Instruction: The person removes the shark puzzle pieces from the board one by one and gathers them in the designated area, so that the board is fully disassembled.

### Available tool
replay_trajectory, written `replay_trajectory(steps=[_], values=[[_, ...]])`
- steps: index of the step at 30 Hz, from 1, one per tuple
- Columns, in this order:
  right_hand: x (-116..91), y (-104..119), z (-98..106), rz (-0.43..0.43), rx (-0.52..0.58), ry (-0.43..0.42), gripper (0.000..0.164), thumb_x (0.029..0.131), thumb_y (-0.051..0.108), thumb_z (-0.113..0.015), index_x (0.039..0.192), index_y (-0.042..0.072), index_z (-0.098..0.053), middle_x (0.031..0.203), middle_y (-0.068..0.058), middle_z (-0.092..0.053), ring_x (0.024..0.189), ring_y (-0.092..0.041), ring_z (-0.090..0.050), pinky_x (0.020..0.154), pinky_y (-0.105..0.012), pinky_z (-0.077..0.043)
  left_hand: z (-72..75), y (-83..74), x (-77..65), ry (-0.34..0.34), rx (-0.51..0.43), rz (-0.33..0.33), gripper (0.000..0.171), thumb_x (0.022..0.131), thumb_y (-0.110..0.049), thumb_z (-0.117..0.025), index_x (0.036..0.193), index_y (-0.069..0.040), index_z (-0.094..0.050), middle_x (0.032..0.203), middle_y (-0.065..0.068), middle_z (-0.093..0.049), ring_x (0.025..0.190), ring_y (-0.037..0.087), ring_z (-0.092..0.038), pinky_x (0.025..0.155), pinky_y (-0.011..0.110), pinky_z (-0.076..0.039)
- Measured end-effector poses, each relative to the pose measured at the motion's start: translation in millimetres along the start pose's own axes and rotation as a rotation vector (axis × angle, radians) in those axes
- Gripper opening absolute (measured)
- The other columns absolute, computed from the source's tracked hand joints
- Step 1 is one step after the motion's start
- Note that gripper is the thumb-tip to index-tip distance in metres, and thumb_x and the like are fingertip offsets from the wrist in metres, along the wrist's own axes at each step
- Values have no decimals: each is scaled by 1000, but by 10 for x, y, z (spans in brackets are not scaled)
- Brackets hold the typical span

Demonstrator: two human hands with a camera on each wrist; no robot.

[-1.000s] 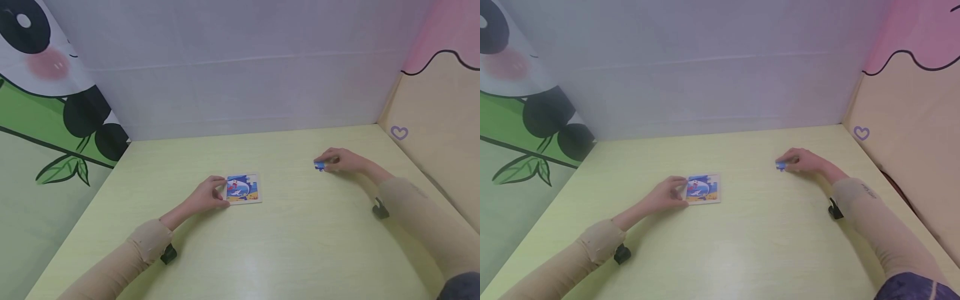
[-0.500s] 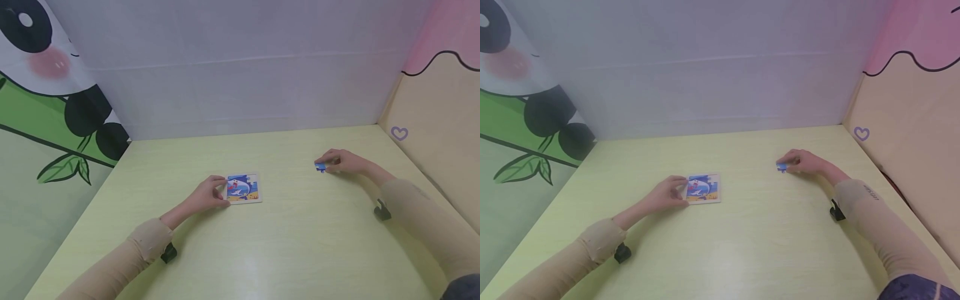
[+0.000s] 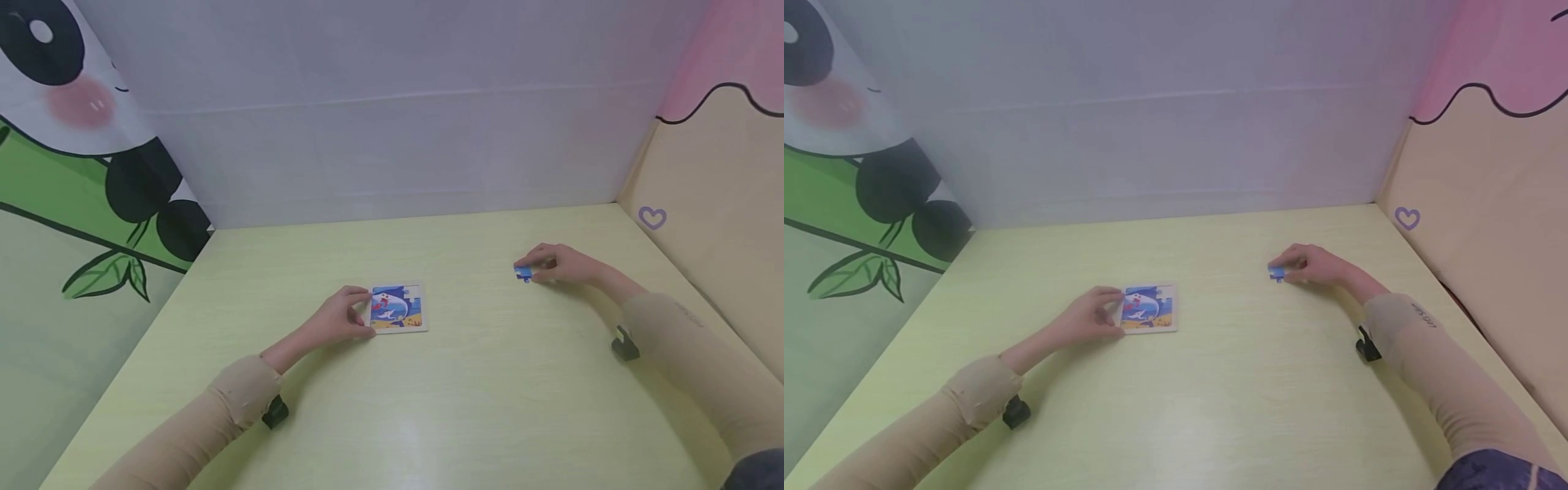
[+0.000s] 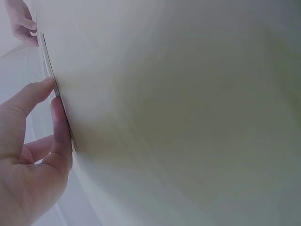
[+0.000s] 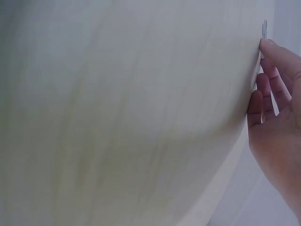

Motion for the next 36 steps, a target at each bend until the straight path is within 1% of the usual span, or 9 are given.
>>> replay_trajectory(steps=[5,13,17,22,30,36], values=[[-6,35,-8,5,-9,-4,37,91,15,-71,127,9,-67,128,-13,-62,116,-24,-52,92,-27,-45,6,-4,-4,2,15,-25,76,78,-12,-83,142,6,-47,150,23,-40,80,8,-64,70,18,-53],[-1,71,-10,0,-25,-9,36,91,14,-70,127,8,-67,128,-14,-62,116,-25,-52,94,-29,-44,13,7,-8,7,17,-32,77,78,-12,-83,142,6,-46,150,23,-39,81,8,-64,71,18,-53],[-5,75,-15,-2,-16,-9,37,91,14,-70,127,8,-66,129,-14,-62,119,-27,-53,96,-33,-44,19,9,-4,5,19,-36,77,78,-12,-83,142,6,-46,150,23,-39,81,9,-64,71,17,-53],[-12,93,-33,-16,3,-14,40,90,12,-71,129,7,-65,130,-15,-61,119,-28,-51,97,-40,-41,23,9,-6,7,10,-39,77,77,-10,-83,142,7,-46,150,24,-39,81,9,-64,71,18,-53],[-31,95,-64,-26,-22,-54,37,89,9,-70,126,8,-67,127,-14,-62,115,-28,-52,95,-37,-42,2,7,-1,8,1,-38,77,77,-10,-83,142,7,-46,150,23,-39,81,9,-63,70,18,-53],[-41,76,-62,-21,-14,-57,36,90,10,-69,126,8,-67,127,-14,-63,118,-29,-53,98,-41,-42,-3,-1,7,2,12,-41,76,77,-11,-83,142,7,-47,150,24,-39,80,8,-63,70,18,-53]])
Point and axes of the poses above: each hand's wrist, its own x-axis towards the middle knuckle, its own z-axis out of the back of the hand, y = z × x, the point moved 1 cm from there along x, towards the middle knuckle
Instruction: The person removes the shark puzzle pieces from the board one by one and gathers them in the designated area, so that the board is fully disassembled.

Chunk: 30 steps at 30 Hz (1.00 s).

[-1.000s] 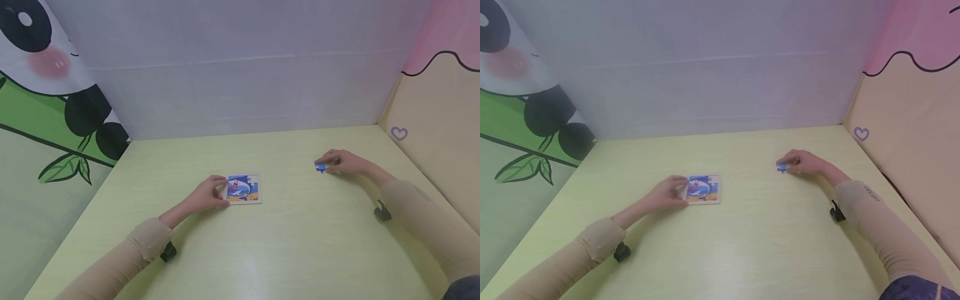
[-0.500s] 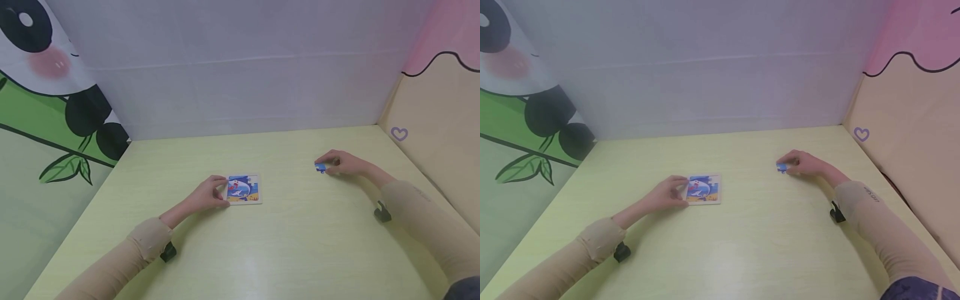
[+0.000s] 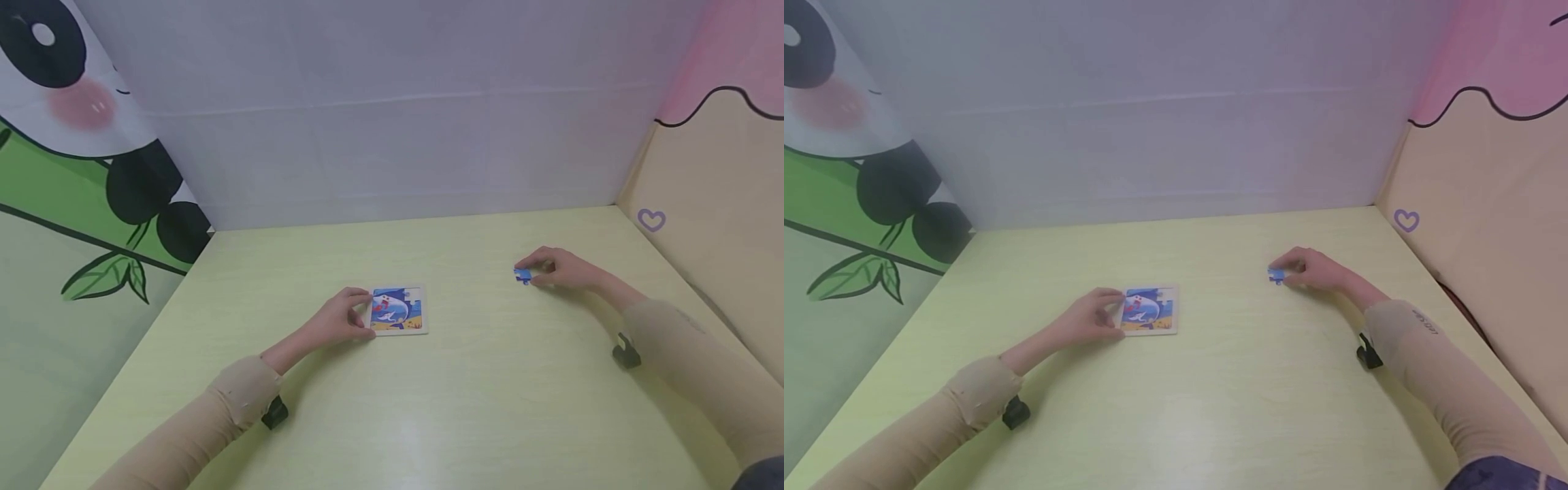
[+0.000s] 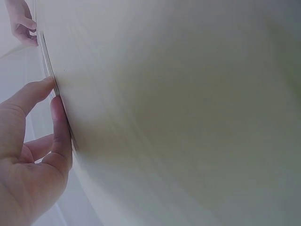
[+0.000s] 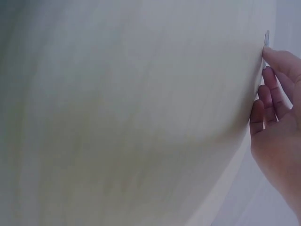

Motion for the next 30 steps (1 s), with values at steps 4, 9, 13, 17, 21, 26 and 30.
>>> replay_trajectory(steps=[4,9,13,17,21,26,30], values=[[8,-8,4,1,-5,-1,36,90,10,-70,126,8,-67,127,-13,-64,117,-28,-53,98,-41,-42,2,-8,0,-2,8,2,76,77,-11,-83,142,6,-47,151,23,-39,80,8,-63,71,18,-52],[16,-2,9,-4,-13,1,38,90,10,-70,127,8,-66,129,-15,-62,119,-29,-53,98,-43,-42,1,-10,3,-3,12,5,76,78,-12,-83,142,6,-47,151,23,-39,80,8,-63,71,17,-52],[32,23,28,-13,-43,27,43,88,11,-73,130,7,-64,133,-17,-59,123,-34,-51,102,-52,-41,-3,0,6,-2,-5,7,77,78,-11,-83,143,6,-46,151,23,-39,80,9,-63,71,18,-52],[69,111,76,-24,-86,77,51,86,13,-76,133,7,-60,136,-18,-57,129,-38,-48,108,-60,-35,-4,14,4,-1,-18,10,77,77,-10,-83,143,7,-45,151,24,-38,81,9,-63,70,18,-53],[146,256,97,-10,-84,97,55,86,17,-76,137,5,-56,139,-18,-55,132,-39,-45,111,-62,-32,-1,23,-2,-5,-22,11,78,77,-10,-83,143,6,-46,151,23,-39,80,9,-63,70,18,-53],[305,392,19,0,-63,79,58,89,21,-73,140,6,-53,140,-17,-55,133,-39,-45,111,-61,-32,1,29,-9,-10,-25,15,78,77,-11,-83,143,4,-46,151,22,-40,81,9,-64,70,19,-53],[459,473,-113,34,-63,61,60,88,25,-74,141,6,-53,138,-16,-57,132,-38,-47,110,-59,-35,0,29,-12,-9,-29,16,78,77,-11,-83,144,4,-46,151,21,-40,81,9,-64,68,19,-54]])
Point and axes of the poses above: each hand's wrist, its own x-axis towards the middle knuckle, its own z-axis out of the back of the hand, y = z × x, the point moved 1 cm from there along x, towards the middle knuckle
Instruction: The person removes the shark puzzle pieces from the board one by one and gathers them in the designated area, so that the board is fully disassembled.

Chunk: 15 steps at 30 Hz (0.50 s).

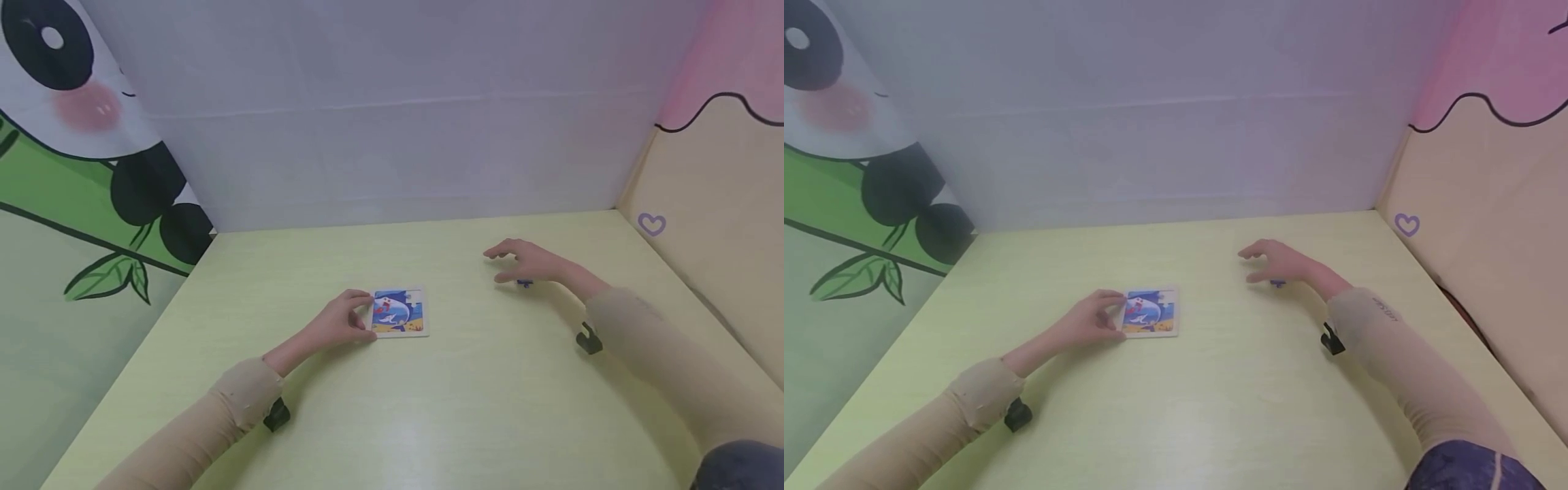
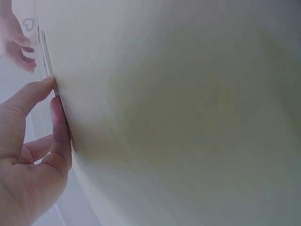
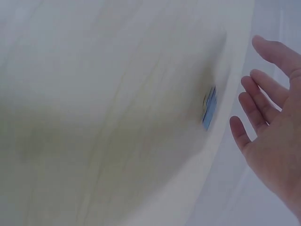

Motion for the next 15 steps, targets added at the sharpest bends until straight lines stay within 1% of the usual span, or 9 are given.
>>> replay_trajectory(steps=[3,7,15], values=[[117,63,-111,20,1,-14,61,87,26,-75,141,6,-53,138,-15,-57,131,-36,-48,110,-58,-36,-8,2,5,0,5,1,77,77,-11,-83,144,4,-46,150,21,-40,81,9,-63,68,20,-54],[230,217,-265,28,5,-43,61,86,25,-76,140,7,-54,138,-14,-58,128,-34,-50,109,-56,-38,-14,-7,8,-6,13,-1,77,77,-12,-83,143,3,-47,150,21,-41,81,9,-63,69,19,-53],[345,581,-562,61,41,-93,58,87,25,-76,138,8,-56,137,-12,-60,125,-31,-53,107,-51,-42,-3,-26,9,-8,6,9,77,77,-11,-83,143,3,-47,150,21,-41,81,9,-63,69,20,-53]])
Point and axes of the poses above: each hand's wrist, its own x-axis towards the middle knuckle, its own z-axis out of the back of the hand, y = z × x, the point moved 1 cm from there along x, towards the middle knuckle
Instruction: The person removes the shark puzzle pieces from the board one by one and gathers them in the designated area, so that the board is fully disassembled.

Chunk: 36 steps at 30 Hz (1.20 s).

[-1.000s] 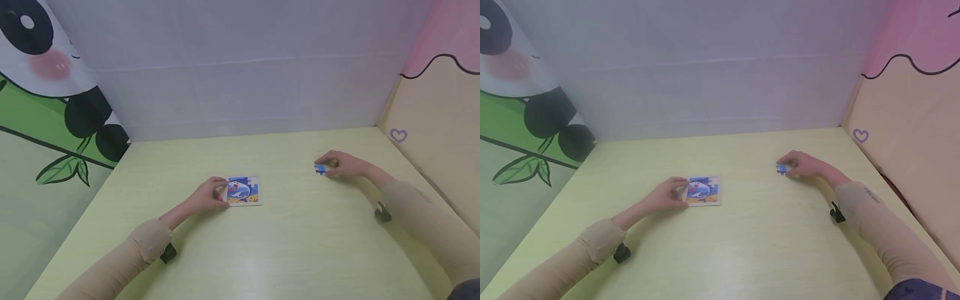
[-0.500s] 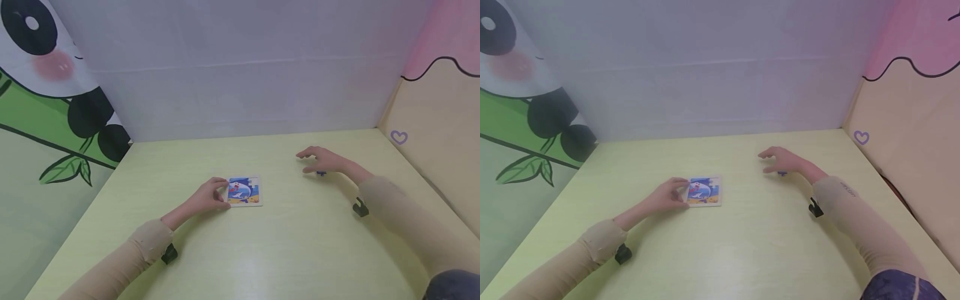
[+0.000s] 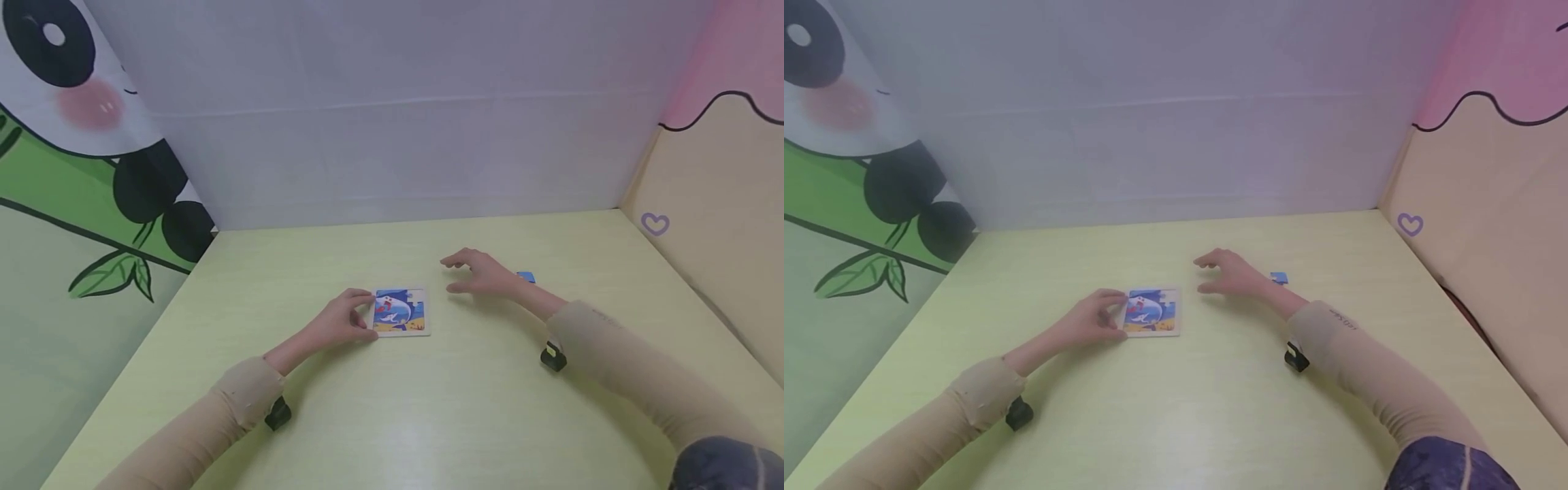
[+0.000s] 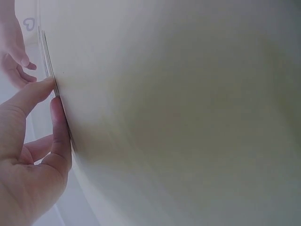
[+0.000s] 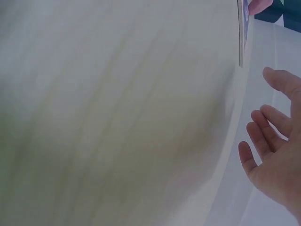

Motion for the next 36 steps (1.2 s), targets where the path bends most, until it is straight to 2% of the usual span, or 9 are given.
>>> replay_trajectory(steps=[5,9,15,20,26,36], values=[[35,168,-158,-7,35,-13,56,87,25,-75,138,10,-56,137,-11,-60,124,-29,-55,106,-49,-44,3,-6,-4,5,10,-6,76,78,-12,-83,143,3,-47,150,21,-41,81,9,-63,70,20,-53],[69,297,-275,-31,51,11,53,89,23,-73,138,11,-56,137,-9,-60,124,-27,-55,105,-47,-45,1,-3,-6,4,9,-14,77,77,-12,-83,143,4,-47,150,22,-41,81,9,-63,70,19,-53],[130,431,-445,-42,43,61,53,89,21,-73,138,9,-57,135,-8,-62,124,-25,-56,107,-44,-45,-11,2,4,-4,7,-26,77,76,-12,-84,142,5,-47,149,22,-42,80,8,-63,70,18,-53],[176,497,-554,-24,6,67,51,88,18,-74,134,4,-59,133,-11,-64,125,-27,-57,110,-43,-43,-8,-15,3,-2,10,-31,77,77,-12,-84,142,5,-47,149,22,-42,80,8,-63,70,18,-53],[209,578,-623,-38,-25,79,46,89,16,-73,132,5,-60,131,-10,-65,125,-26,-57,109,-43,-42,-6,-21,4,0,7,-33,77,77,-12,-83,143,5,-47,149,22,-41,80,8,-64,71,17,-52],[262,656,-632,-53,-35,101,51,89,14,-72,137,3,-56,133,-13,-62,124,-27,-55,109,-42,-43,2,7,16,-1,-2,-26,79,76,-12,-84,143,6,-46,150,22,-41,79,9,-64,70,18,-53]])
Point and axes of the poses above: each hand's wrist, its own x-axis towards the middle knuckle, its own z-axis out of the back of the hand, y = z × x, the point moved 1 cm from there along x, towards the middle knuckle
